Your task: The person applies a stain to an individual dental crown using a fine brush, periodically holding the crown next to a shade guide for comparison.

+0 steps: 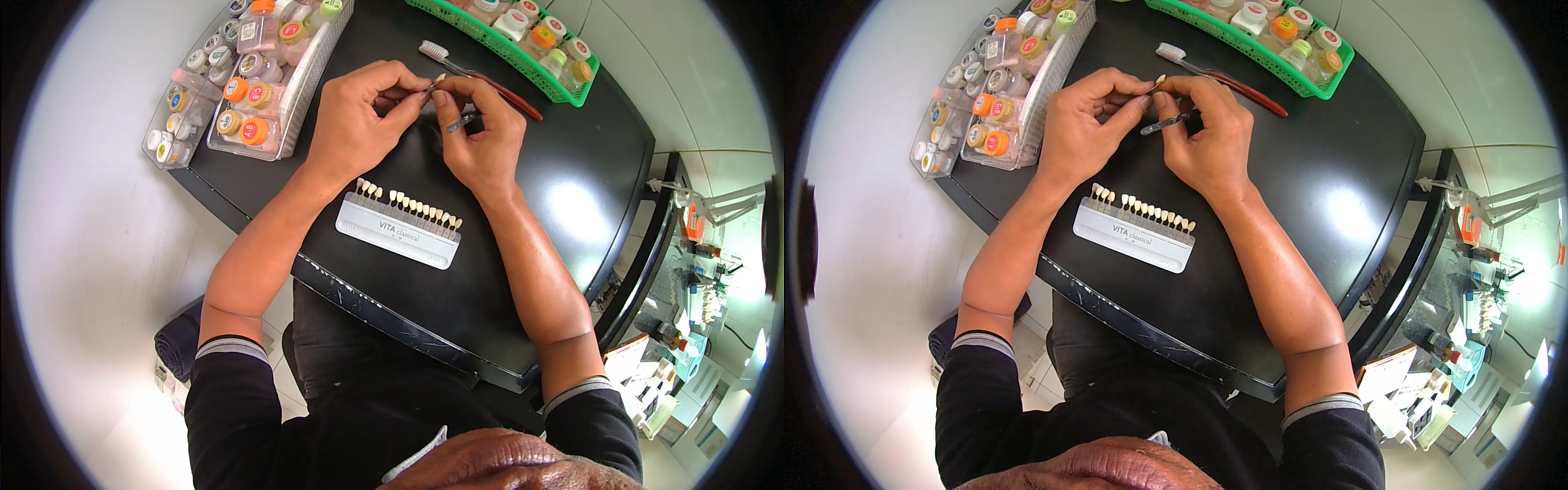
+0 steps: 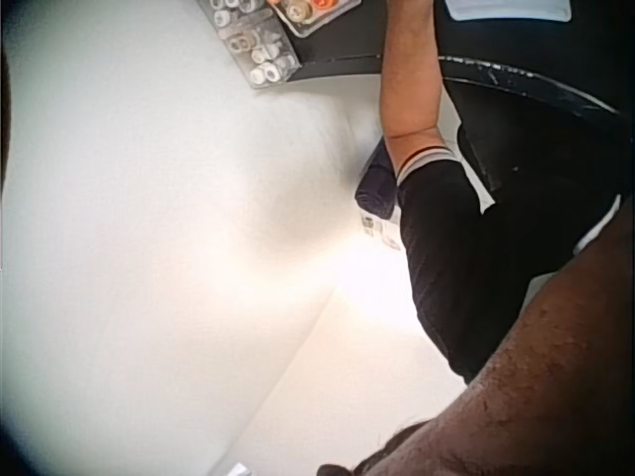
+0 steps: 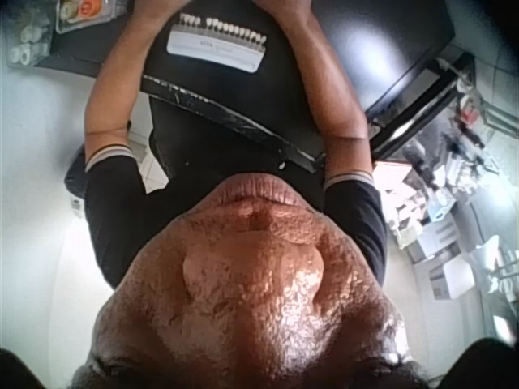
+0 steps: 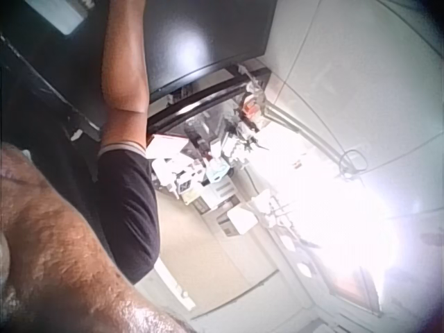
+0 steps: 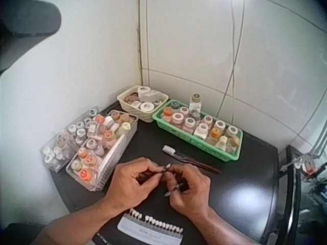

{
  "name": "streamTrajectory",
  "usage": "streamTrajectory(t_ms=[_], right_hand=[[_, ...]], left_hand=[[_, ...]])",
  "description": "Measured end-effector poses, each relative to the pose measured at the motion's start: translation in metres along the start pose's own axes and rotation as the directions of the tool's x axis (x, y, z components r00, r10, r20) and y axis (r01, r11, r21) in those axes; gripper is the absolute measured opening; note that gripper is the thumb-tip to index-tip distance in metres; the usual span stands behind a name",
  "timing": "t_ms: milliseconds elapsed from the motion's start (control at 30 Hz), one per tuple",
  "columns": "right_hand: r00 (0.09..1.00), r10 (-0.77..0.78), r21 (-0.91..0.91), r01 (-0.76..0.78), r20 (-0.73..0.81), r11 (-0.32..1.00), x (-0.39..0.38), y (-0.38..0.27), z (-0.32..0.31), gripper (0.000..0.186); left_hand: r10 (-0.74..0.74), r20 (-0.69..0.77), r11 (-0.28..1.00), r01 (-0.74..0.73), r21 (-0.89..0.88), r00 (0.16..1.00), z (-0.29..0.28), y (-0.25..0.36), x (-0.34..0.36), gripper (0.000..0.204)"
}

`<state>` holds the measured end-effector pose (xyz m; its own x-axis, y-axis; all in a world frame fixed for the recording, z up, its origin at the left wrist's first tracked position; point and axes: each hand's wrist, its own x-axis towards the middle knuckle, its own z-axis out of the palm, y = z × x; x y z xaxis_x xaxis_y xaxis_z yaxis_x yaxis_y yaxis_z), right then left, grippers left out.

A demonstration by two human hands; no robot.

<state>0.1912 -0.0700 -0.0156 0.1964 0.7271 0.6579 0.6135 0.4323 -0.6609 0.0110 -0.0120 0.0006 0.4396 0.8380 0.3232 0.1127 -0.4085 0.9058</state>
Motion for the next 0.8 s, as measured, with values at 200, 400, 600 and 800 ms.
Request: streamTrajectory(t_ms=[200,400,600,800], right_hand=[[0.997,0.071,-0.006,-0.071,0.023,0.997,-0.001,0.0,-0.002,0.021],[0.993,0.121,0.024,-0.121,-0.012,0.992,0.001,-0.005,-0.001,0.037],[0.996,0.088,-0.004,-0.088,0.001,0.996,-0.001,0.001,-0.001,0.027],[0.998,-0.017,-0.016,0.018,0.066,1.0,0.0,-0.003,-0.002,0.019]], left_hand=[[0.04,-0.029,0.999,-0.039,0.029,0.999,-0.002,0.003,0.002,0.012],[0.005,-0.016,1.0,-0.005,0.007,1.0,-0.005,0.001,0.001,0.011],[-0.215,0.131,0.861,0.252,-0.443,0.968,-0.007,-0.005,0.003,0.013],[-0.258,0.149,0.788,0.297,-0.54,0.955,-0.001,-0.015,0.001,0.01]])
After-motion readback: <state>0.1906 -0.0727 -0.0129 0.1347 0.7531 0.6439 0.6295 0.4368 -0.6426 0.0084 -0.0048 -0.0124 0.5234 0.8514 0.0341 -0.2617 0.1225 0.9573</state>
